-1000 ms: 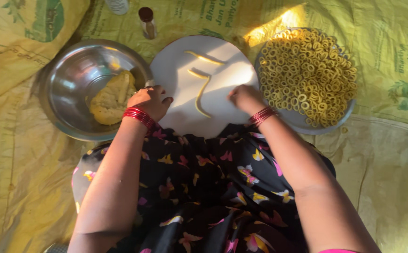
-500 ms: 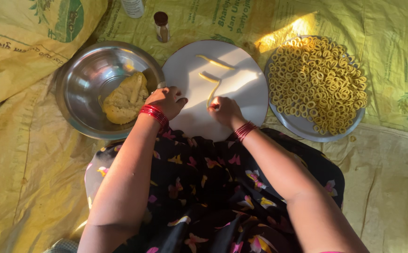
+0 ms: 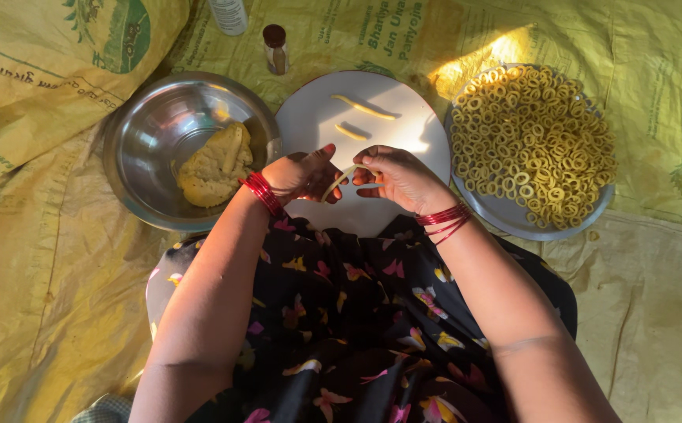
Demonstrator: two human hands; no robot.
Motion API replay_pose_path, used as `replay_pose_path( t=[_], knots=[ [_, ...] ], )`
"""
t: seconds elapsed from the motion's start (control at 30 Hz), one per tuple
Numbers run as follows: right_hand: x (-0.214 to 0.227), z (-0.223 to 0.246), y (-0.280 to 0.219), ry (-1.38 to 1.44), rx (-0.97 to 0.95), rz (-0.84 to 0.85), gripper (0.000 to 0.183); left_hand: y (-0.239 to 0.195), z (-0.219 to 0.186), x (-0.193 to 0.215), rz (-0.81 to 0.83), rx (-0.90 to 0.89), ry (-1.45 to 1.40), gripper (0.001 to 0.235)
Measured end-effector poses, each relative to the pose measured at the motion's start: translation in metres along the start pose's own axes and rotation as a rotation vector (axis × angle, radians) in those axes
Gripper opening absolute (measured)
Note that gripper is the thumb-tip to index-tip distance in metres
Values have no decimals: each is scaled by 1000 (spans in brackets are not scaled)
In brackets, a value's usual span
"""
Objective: The person rolls small pieces of dough into thin ropes on a white plate, then joins the ends to form rings and places them on a tray. The process repeats with additional dough pieces taken from a metal bowl.
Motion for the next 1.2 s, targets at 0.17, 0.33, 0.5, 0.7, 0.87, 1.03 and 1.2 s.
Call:
replay_pose_path(
  t=[0.17, 0.33, 0.5, 0.7, 0.87, 1.03, 1.2],
  knots=[
    [-3, 4, 0, -74, -20, 25, 30, -1, 1, 6, 2, 36, 88, 39],
    [17, 6, 2, -227, 31, -137, 27, 4, 8, 16, -42, 53, 213, 30],
    [34, 5, 7, -254, 57, -200, 18, 5, 14, 26, -81, 75, 188, 31],
    [39, 9, 8, -131, 92, -134, 20, 1, 8, 24, -48, 31, 180, 31],
    [40, 14, 6, -175, 128, -180, 26, -2, 5, 26, -102, 92, 360, 33],
    [36, 19, 4, -377, 201, -283, 21, -3, 7, 26, -126, 113, 367, 34],
    [39, 18, 4, -448, 154, -370, 21, -4, 8, 29, -135, 152, 391, 39]
  ],
)
Point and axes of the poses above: each hand's wrist, its own y-axis towards the middle knuckle, its own x-axis out of the back of the hand, z = x × y, the point moved 8 cm from there along y, towards the middle knuckle, and after that the axes turned 12 degrees about -x, right-handed, at the moved point
